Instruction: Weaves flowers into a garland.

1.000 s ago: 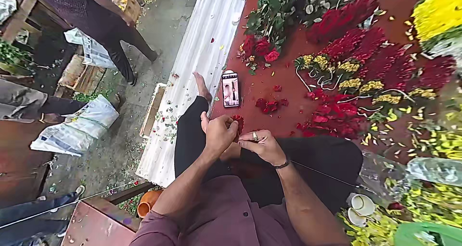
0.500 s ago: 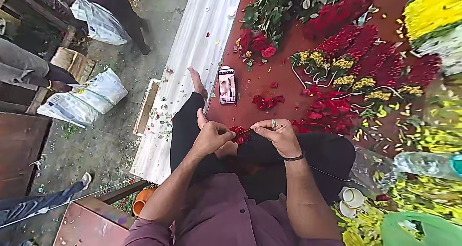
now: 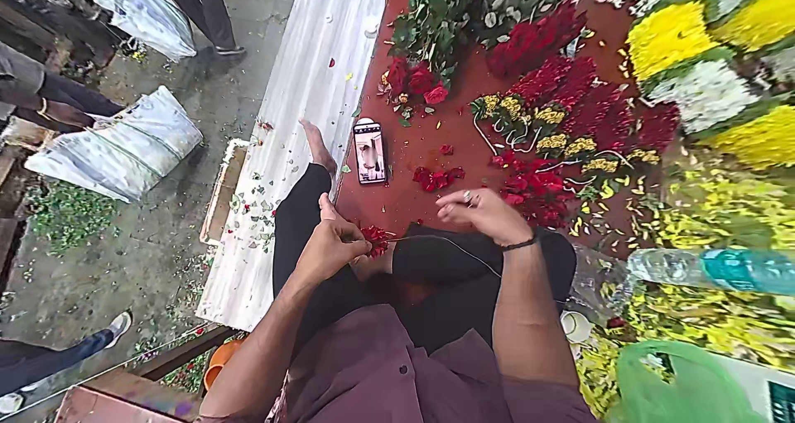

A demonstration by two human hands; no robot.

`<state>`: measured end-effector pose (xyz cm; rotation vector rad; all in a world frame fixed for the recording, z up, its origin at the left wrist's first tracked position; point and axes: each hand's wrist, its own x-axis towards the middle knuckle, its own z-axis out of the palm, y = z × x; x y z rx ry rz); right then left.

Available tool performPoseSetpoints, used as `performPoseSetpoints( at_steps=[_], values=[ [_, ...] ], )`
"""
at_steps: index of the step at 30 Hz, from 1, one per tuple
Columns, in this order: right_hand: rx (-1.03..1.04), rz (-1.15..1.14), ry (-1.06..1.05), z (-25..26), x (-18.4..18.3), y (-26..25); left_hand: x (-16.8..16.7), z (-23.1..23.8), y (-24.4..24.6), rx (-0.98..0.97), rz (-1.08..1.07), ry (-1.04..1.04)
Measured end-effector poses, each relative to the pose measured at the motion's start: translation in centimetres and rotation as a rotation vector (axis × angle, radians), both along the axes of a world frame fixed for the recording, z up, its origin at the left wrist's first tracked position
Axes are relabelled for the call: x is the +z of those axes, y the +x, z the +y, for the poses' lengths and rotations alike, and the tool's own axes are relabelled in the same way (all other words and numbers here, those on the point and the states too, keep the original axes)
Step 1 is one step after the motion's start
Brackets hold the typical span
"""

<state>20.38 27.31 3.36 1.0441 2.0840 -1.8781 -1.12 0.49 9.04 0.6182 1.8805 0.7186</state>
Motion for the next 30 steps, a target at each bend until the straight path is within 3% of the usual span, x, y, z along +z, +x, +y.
performPoseSetpoints(
  at_steps=[3, 6, 9, 12, 17, 21, 30],
  values=[
    [-0.28, -0.297, 0.329, 7.3, -5.7, 0.0, 0.5, -0.2, 0.6, 0.02, -0.113, 0.072],
    [-0.2, -0.457, 0.52, 10.6, -10.4, -1.4, -0.2, -0.2, 1.3, 0.011, -0.158, 0.107],
    [-0.084, -0.514, 0.583, 10.4, -13.2, -3.1, -1.0, -0.4, 1.9, 0.028, -0.16, 0.092],
    [-0.122, -0.51, 0.576, 9.7, -14.5, -3.4, -0.9, -0.8, 1.8, 0.046, -0.153, 0.076],
    [-0.349, -0.362, 0.3, 9.7, -11.6, -2.3, -1.0, -1.0, 1.4, 0.047, -0.132, 0.086],
    [-0.507, -0.166, 0.067, 8.0, -7.2, -2.1, -0.6, -0.6, 1.7, 0.037, -0.14, 0.103],
    [-0.64, 0.208, 0.05, 1.7, 0.9, -1.8, -0.6, -0.2, 2.5, -0.009, -0.158, 0.145]
  ],
)
